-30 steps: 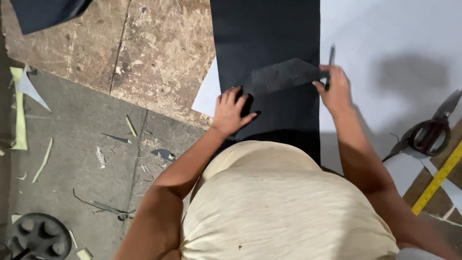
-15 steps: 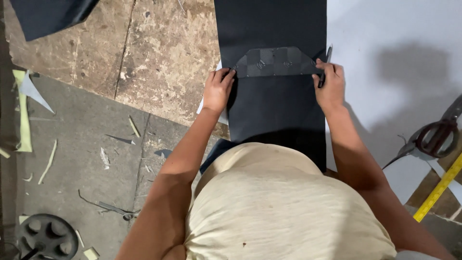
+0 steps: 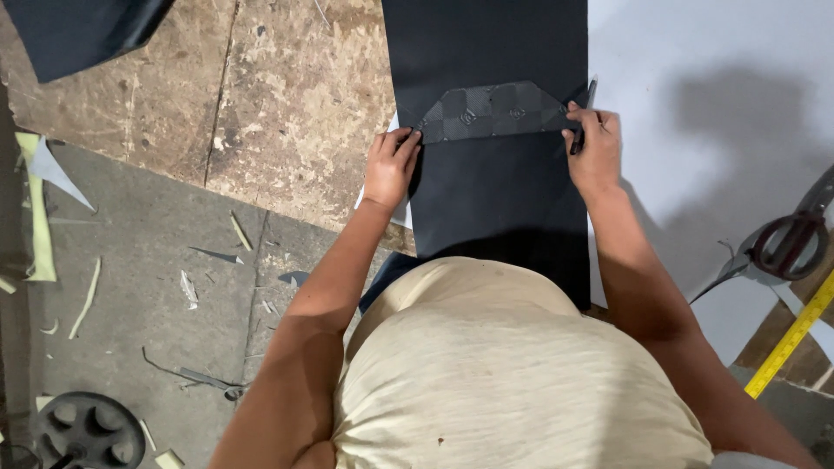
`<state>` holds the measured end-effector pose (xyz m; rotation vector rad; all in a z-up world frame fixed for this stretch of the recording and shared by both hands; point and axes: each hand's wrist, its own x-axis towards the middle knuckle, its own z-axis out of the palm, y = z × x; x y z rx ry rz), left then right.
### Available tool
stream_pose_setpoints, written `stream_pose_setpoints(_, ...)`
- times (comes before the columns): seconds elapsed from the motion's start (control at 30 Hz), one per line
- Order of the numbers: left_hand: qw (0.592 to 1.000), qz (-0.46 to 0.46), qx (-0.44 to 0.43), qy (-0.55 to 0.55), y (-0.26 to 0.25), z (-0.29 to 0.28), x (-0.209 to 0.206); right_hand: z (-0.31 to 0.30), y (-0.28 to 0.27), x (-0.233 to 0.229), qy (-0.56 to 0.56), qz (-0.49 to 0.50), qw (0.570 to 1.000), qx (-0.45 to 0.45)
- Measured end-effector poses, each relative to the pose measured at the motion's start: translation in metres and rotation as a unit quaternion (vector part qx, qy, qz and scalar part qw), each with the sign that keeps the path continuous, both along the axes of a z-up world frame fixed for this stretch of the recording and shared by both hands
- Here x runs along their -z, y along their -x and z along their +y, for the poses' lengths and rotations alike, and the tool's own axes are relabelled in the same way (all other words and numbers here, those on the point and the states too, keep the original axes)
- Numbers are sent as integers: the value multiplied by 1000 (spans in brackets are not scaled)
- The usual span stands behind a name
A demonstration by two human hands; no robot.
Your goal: The person cuts a white sheet of material with scissors, then measures and marks a black sheet using a tape measure, ruler, and pen. They repeatedly reposition the ruler to draw straight lines on the black sheet.
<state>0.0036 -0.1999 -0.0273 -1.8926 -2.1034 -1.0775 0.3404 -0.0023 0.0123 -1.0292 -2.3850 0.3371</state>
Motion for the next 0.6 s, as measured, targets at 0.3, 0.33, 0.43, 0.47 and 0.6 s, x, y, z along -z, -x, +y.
stream_pose_setpoints(0.3, 1000, -4, 9, -13, 1, 0, 4, -1, 1, -3, 14, 9, 1000, -9)
stream_pose_setpoints(0.33, 1000, -8, 11, -11, 1, 0, 4, -1, 1, -1, 16, 9, 1000, -4)
stream_pose_setpoints(0.43, 1000, -16, 15, -8, 1, -2, -4, 3, -2, 9, 11, 12, 1000, -8)
stream_pose_setpoints(0.47, 1000, -21, 15, -7, -1, -1, -8, 5, -5, 12, 5, 15, 1000, -17)
stream_pose_setpoints(0.6, 999, -24, 25, 4, -5, 0, -19, 5, -7, 14, 4, 32, 999, -12)
